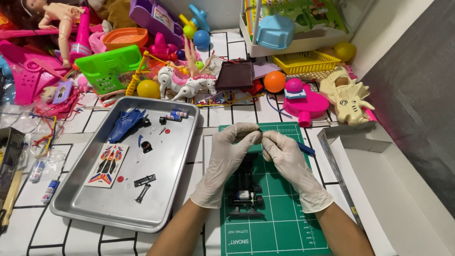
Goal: Assembling a miniature toy car chassis by installing the motor and gears on a cutting mat.
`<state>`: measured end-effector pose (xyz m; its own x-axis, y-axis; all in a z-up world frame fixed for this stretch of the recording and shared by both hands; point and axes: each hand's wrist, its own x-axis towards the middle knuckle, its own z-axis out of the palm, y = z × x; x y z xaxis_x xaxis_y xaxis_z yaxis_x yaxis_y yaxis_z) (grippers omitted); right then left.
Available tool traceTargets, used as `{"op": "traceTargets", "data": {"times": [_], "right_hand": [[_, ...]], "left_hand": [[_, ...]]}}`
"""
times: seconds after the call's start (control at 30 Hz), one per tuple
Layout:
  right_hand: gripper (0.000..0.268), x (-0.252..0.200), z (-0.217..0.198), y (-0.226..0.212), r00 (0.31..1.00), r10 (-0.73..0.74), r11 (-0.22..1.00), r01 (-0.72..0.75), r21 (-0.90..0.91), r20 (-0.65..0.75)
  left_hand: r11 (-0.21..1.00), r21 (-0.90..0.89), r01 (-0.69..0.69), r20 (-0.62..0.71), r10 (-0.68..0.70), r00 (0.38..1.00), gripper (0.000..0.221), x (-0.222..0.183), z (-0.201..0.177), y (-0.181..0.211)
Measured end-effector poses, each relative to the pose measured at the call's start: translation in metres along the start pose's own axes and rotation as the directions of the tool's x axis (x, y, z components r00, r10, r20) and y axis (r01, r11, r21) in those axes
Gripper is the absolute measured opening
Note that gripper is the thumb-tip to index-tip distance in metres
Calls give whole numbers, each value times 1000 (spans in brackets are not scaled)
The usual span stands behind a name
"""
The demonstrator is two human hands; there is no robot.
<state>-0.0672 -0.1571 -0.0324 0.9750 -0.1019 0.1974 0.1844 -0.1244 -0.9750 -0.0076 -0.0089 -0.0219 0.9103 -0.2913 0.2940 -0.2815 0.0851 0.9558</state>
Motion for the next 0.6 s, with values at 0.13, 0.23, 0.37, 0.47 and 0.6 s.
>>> {"op": "traceTargets", "data": {"times": [0.13, 0.23, 0.37, 0.47, 0.6], "right_hand": [[27, 0, 2, -9, 999, 45, 998, -45, -37, -22], [24, -2, 1, -6, 998, 46, 998, -47, -44, -39], [26, -1, -2, 4, 998, 65, 997, -65, -35, -17], [27, -1, -4, 8, 997, 78, 997, -78, -23, -14], [27, -4, 1, -4, 995, 96, 995, -96, 1, -10]], "left_hand": [[1000, 5, 9, -1, -9, 1000, 13, 1, -4, 3], [1000, -8, 4, 6, -4, 1000, 12, -1, -4, 5], [1000, 1, -21, 25, 21, 999, 10, -2, -2, 1], [1000, 15, -10, 35, 9, 999, 10, 3, -4, -9], [999, 12, 44, 50, -45, 998, 9, 4, -7, -9]]}}
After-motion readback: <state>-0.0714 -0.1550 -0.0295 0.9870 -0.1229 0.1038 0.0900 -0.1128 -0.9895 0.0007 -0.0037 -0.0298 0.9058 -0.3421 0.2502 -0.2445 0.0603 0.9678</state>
